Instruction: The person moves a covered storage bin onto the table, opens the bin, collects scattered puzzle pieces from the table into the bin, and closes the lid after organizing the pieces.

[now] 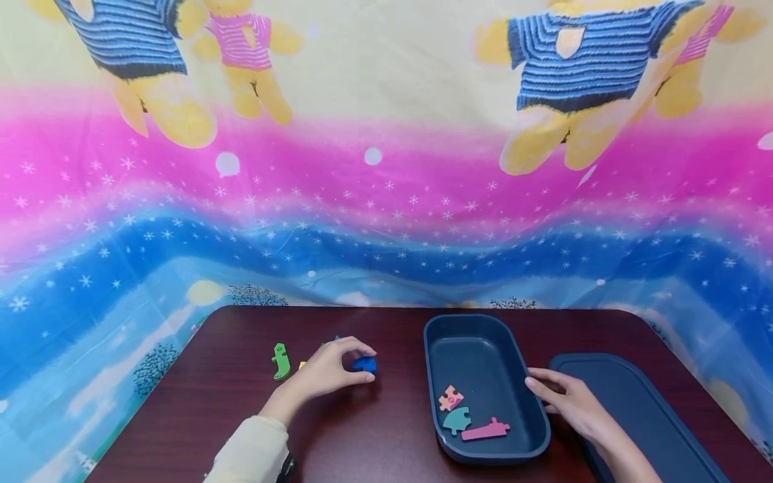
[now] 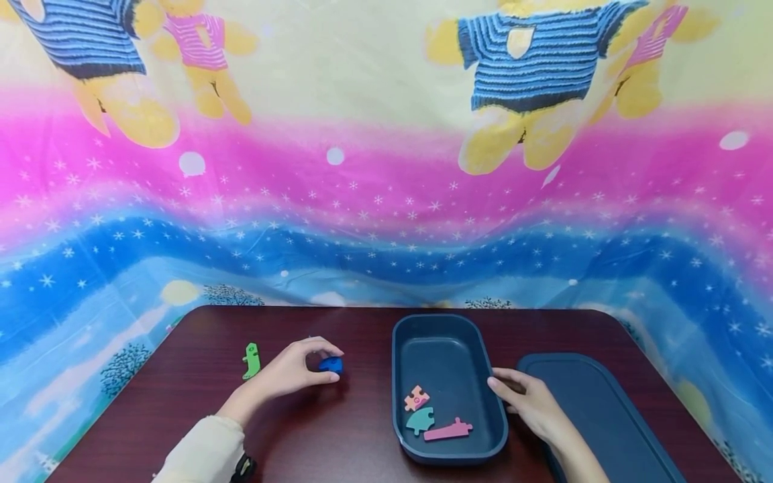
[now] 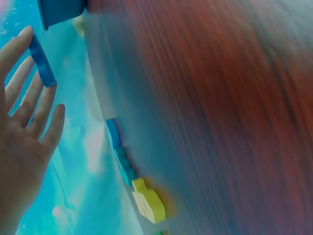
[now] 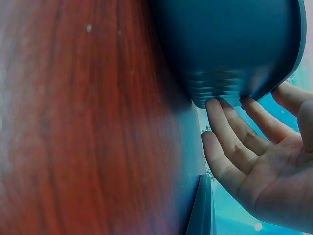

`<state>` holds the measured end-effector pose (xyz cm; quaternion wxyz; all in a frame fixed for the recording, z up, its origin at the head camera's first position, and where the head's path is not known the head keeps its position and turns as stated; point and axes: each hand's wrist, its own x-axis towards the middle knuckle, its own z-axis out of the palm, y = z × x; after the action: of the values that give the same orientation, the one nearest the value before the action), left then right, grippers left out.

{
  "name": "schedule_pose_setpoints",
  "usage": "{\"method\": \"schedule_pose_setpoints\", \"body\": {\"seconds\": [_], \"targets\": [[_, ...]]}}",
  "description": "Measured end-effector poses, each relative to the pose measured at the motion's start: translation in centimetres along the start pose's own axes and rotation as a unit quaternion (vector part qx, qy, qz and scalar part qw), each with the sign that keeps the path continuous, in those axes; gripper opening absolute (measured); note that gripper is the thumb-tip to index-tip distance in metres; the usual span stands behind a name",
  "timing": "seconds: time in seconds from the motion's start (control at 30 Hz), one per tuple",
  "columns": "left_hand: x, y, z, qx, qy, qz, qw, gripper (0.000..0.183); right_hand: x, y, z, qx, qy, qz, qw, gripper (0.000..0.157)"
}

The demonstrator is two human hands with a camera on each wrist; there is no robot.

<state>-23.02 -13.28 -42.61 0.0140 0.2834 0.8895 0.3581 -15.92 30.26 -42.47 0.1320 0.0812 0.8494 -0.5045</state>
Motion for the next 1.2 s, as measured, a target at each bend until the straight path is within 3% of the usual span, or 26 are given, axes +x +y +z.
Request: {"method": "schedule_pose_setpoints", "body": {"seconds": [0.23,0.53,0.8,1.2], "targets": [[0.8,1.4,0.7,-0.017,-0.004,-0.009,0.9998,0.039,0.0,0.1,0.0,0.003,0.000,-0.001,1.000,0.074],[2.2,3.4,2.2,-0.043,0.011,0.008,0.9990,0.033,-0.1,0.1,0.0,0.001,-0.002,-0.004,1.000,0.073],[2.8,4.9,3.2,-0.039,0.022,0.029,0.9985,0.030,0.0,0.0,-0.1,0.001,-0.003,-0.005,1.000,0.072],[4.2,6.5,3.5,-0.024,0.009,0.047,0.9986,0.031,0.0,-0.1,-0.1,-0.004,-0.002,0.004,1.000,0.074]]}}
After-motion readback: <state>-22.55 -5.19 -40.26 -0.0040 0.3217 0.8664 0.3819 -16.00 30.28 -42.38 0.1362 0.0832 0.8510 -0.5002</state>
